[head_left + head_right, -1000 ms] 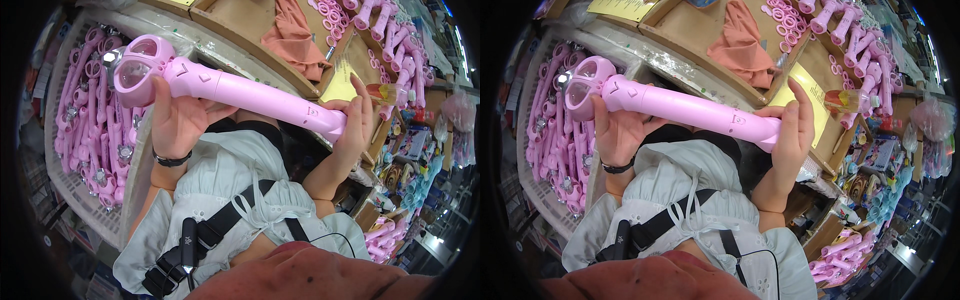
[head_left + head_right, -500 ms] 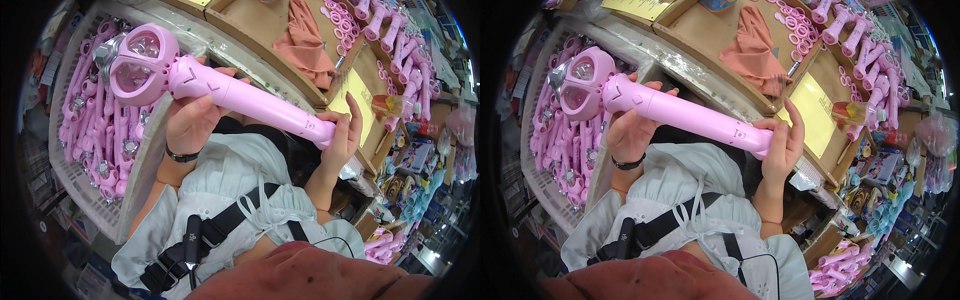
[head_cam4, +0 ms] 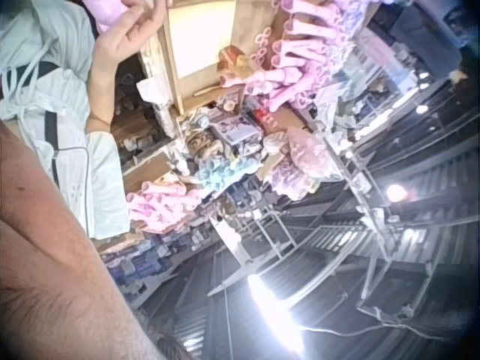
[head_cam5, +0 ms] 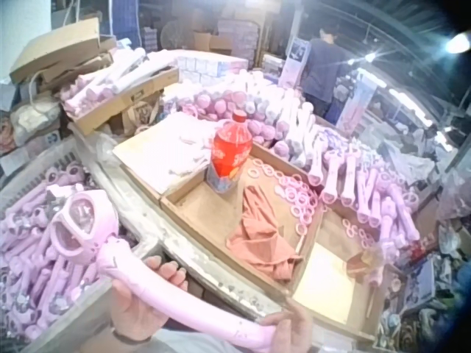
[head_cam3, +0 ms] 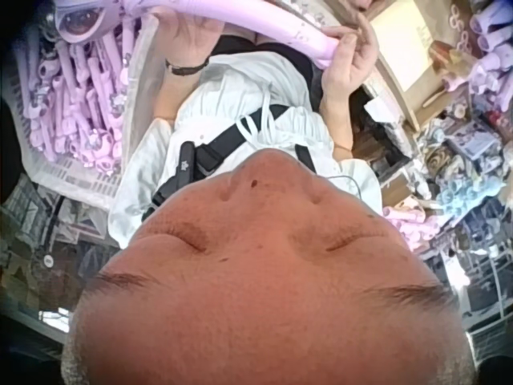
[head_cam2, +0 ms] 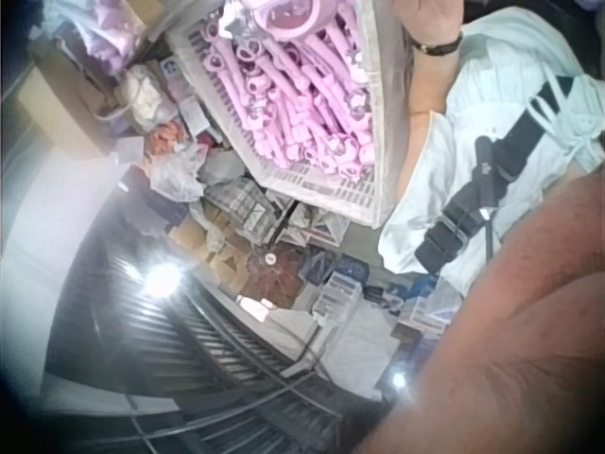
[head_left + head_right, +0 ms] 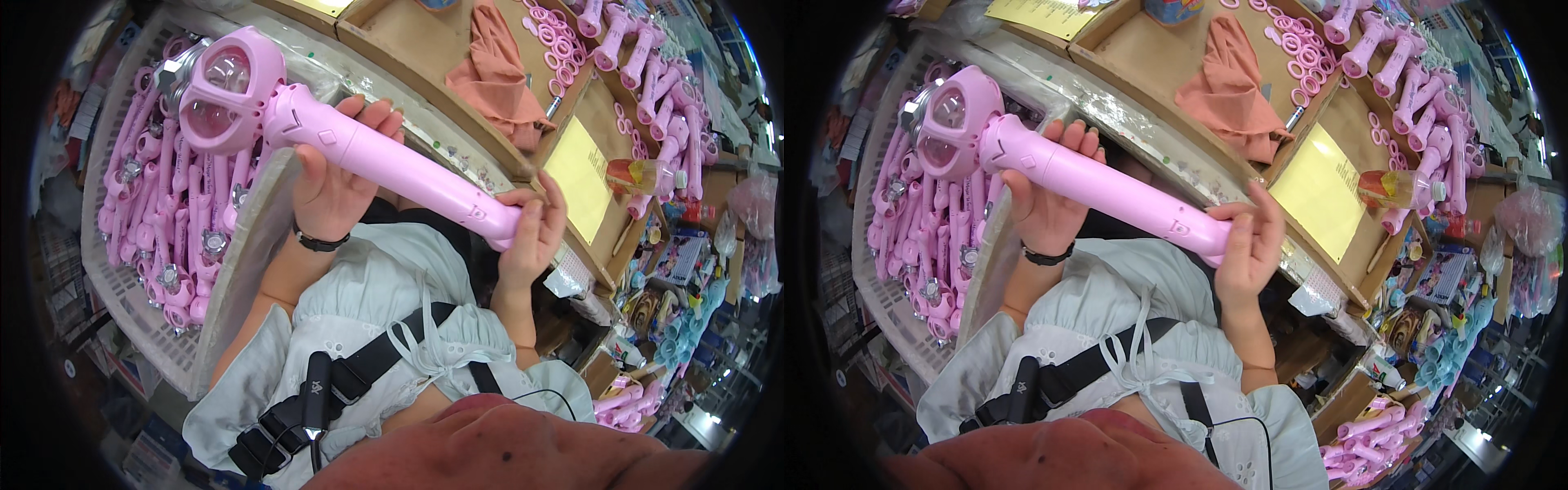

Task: The person assembles pink bubble wands by attaching a silver crown-shaped top to the wand handle, inserting a small white stick into the wand, and wiping the wand with a cloth. The person repeats this process for multiple wands.

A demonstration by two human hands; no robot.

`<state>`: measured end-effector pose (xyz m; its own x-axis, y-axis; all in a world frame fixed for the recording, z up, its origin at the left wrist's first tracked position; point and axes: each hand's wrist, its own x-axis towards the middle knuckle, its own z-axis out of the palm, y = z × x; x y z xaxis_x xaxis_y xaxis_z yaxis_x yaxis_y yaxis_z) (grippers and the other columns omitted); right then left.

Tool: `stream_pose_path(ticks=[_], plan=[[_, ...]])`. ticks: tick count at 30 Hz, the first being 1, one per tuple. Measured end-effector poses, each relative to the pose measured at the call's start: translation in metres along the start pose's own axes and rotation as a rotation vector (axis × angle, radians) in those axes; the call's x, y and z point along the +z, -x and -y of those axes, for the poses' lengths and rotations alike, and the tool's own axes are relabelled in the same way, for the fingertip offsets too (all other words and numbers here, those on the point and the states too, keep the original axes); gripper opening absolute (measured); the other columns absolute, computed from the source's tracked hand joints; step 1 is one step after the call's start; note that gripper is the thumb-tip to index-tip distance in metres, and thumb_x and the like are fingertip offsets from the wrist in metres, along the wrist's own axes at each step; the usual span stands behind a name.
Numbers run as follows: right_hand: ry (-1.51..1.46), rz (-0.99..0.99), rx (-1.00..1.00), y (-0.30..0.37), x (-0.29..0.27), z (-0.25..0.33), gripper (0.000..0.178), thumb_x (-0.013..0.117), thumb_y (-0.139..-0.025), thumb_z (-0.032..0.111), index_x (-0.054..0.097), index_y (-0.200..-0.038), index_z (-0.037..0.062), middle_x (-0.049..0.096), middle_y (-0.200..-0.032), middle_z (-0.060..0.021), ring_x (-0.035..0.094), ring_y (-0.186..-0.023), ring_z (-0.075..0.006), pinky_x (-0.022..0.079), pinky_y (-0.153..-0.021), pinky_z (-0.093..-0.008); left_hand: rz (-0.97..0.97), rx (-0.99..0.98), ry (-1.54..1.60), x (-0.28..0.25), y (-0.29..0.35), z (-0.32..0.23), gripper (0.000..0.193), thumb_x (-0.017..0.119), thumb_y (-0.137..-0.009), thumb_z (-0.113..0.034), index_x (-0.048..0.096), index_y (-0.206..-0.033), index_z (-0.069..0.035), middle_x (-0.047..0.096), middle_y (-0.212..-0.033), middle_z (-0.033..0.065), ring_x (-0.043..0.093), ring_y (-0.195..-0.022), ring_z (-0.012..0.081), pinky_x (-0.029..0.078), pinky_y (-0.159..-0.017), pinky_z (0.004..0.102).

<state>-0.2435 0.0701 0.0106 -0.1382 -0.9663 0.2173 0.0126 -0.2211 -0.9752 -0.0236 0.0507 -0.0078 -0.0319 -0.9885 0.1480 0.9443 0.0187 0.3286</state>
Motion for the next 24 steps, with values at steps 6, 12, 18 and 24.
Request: stream_pose_path(ticks=[6,12,18,24], plan=[[0.268,0.055,-0.154,-0.007,0.006,-0.018,0.029,0.061,-0.085,0.011,0.052,-0.111,0.0023,0.043,-0.118,-0.0099,0.045,-0.103,-0.0167,0.044,-0.082,-0.0286,0.057,0.044,-0.118,-0.019,-0.013,-0.004,0.075,0.042,-0.082,-0.066,0.032,-0.136,-0.014,0.052,-0.123,0.0216,0.058,-0.09,0.0234,0.048,-0.081,0.0401],[-0.344,0.131,0.133,-0.036,0.018,-0.011,0.022,0.061,-0.081,-0.003,0.051,-0.1,0.0039,0.044,-0.118,-0.0068,0.049,-0.091,-0.0095,0.043,-0.076,-0.0226,0.042,-0.227,-0.226,-0.006,-0.013,0.001,0.088,0.04,-0.075,-0.075,0.028,-0.138,-0.015,0.05,-0.124,0.0282,0.065,-0.07,0.0221,0.054,-0.062,0.0331],[-0.175,0.154,0.126,-0.05,0.041,-0.011,0.027,0.069,-0.078,0.004,0.051,-0.098,0.0056,0.046,-0.114,-0.0061,0.048,-0.096,-0.0104,0.041,-0.083,-0.0251,0.065,-0.273,-0.346,0.007,-0.016,0.011,0.091,0.03,-0.074,-0.079,0.026,-0.142,-0.018,0.042,-0.13,0.032,0.062,-0.064,0.0181,0.053,-0.06,0.0325],[-0.237,0.094,0.116,-0.045,0.04,-0.017,0.028,0.07,-0.078,0.005,0.05,-0.097,0.0055,0.045,-0.113,-0.0077,0.047,-0.097,-0.0113,0.04,-0.084,-0.0272,0.046,-0.269,-0.326,0.007,-0.015,0.012,0.09,0.032,-0.075,-0.078,0.027,-0.141,-0.016,0.043,-0.129,0.0312,0.062,-0.064,0.0192,0.053,-0.061,0.0332]])
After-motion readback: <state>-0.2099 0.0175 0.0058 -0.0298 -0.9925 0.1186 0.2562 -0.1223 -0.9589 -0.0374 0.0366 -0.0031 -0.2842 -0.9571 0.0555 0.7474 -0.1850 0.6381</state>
